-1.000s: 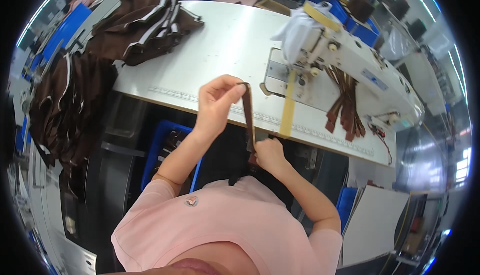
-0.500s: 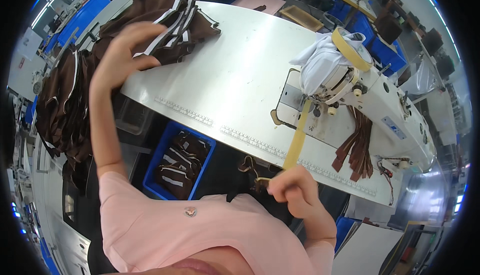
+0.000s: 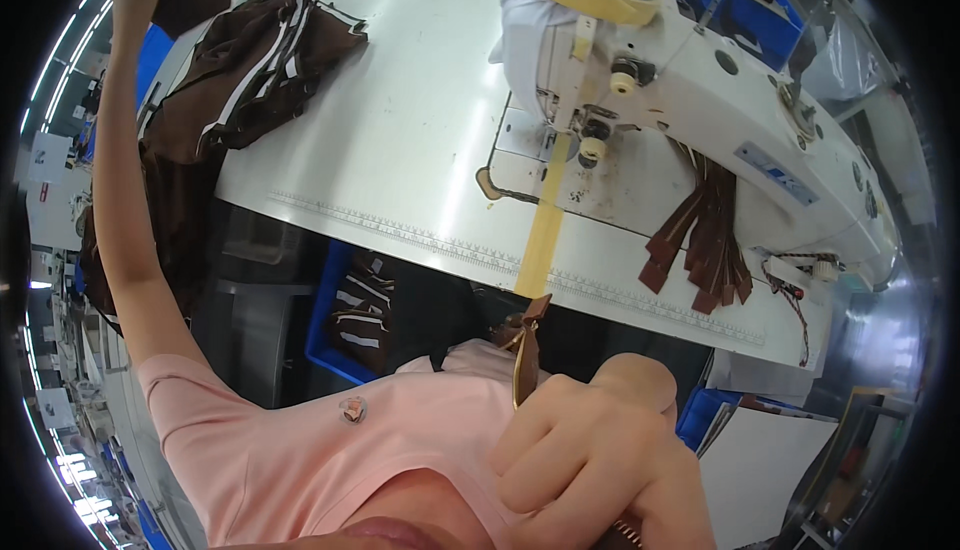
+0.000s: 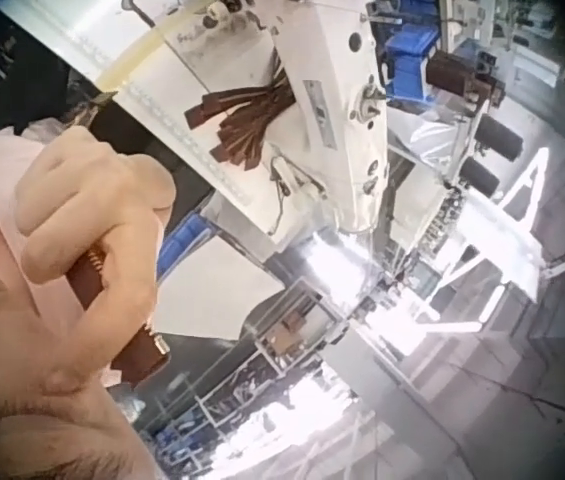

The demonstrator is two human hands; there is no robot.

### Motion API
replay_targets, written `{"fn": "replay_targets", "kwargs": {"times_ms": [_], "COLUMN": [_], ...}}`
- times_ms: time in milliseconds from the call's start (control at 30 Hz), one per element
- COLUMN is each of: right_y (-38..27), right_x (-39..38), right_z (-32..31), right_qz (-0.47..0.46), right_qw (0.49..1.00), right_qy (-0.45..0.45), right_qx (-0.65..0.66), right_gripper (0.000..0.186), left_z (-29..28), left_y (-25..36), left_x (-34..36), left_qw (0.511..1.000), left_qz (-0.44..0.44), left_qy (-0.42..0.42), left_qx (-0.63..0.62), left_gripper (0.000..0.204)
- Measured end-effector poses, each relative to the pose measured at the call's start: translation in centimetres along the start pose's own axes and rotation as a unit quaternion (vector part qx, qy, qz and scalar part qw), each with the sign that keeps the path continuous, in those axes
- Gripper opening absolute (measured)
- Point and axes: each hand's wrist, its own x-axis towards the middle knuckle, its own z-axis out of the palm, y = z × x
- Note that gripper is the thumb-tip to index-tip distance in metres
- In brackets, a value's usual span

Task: Operating an industrial sewing machine to assemble leather bag components, including attaching straps and zippers.

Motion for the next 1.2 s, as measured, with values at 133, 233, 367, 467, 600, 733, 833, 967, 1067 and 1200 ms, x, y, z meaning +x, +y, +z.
{"fn": "replay_targets", "kwargs": {"times_ms": [133, 233, 367, 467, 600, 733, 833, 967, 1067, 1200], "right_y": [0.6, 1.6, 4.3, 0.9, -1.4, -2.8, -2.5, -2.7, -3.2, -4.9], "right_x": [-5.1, -9.0, -16.2, -19.2, -19.4, -18.2, -16.4, -10.8, -6.6, -4.8], "right_z": [-1.0, -0.5, -6.7, -13.0, -18.1, -19.0, -16.2, -5.4, 0.1, 1.7], "right_qz": [-0.027, 0.337, 0.399, 0.350, 0.323, 0.353, 0.294, 0.415, 0.447, 0.424], "right_qw": [0.997, 0.860, 0.659, 0.548, 0.449, 0.438, 0.526, 0.616, 0.686, 0.690], "right_qy": [0.063, 0.334, 0.398, 0.454, 0.422, 0.454, 0.519, 0.396, 0.367, 0.200], "right_qx": [0.029, -0.187, -0.498, -0.609, -0.718, -0.691, -0.606, -0.540, -0.441, -0.551], "right_gripper": [0.012, 0.028, 0.027, 0.030, 0.030, 0.031, 0.030, 0.019, 0.017, 0.022], "left_z": [5.1, 8.0, 7.7, 12.2, 21.9, 25.3, 23.5, 16.4, 17.7, 17.2], "left_y": [6.9, 11.5, 12.5, 12.8, 13.7, 13.8, 14.5, 16.0, 12.6, 14.2], "left_x": [-12.0, -20.3, -20.7, -17.6, -17.1, -19.1, -20.6, -18.5, -21.3, -19.5], "left_qw": [0.963, 0.861, 0.659, 0.671, 0.871, 0.868, 0.857, 0.513, 0.813, 0.876], "left_qz": [-0.118, -0.079, -0.090, -0.178, -0.162, -0.185, -0.187, -0.486, -0.247, -0.115], "left_qy": [-0.239, -0.469, -0.694, -0.633, -0.428, -0.457, -0.457, -0.382, -0.395, -0.446], "left_qx": [-0.033, -0.179, -0.274, -0.343, -0.180, -0.065, -0.147, -0.595, -0.349, -0.142], "left_gripper": [0.031, 0.015, 0.037, 0.051, 0.051, 0.041, 0.031, 0.054, 0.063, 0.067]}}
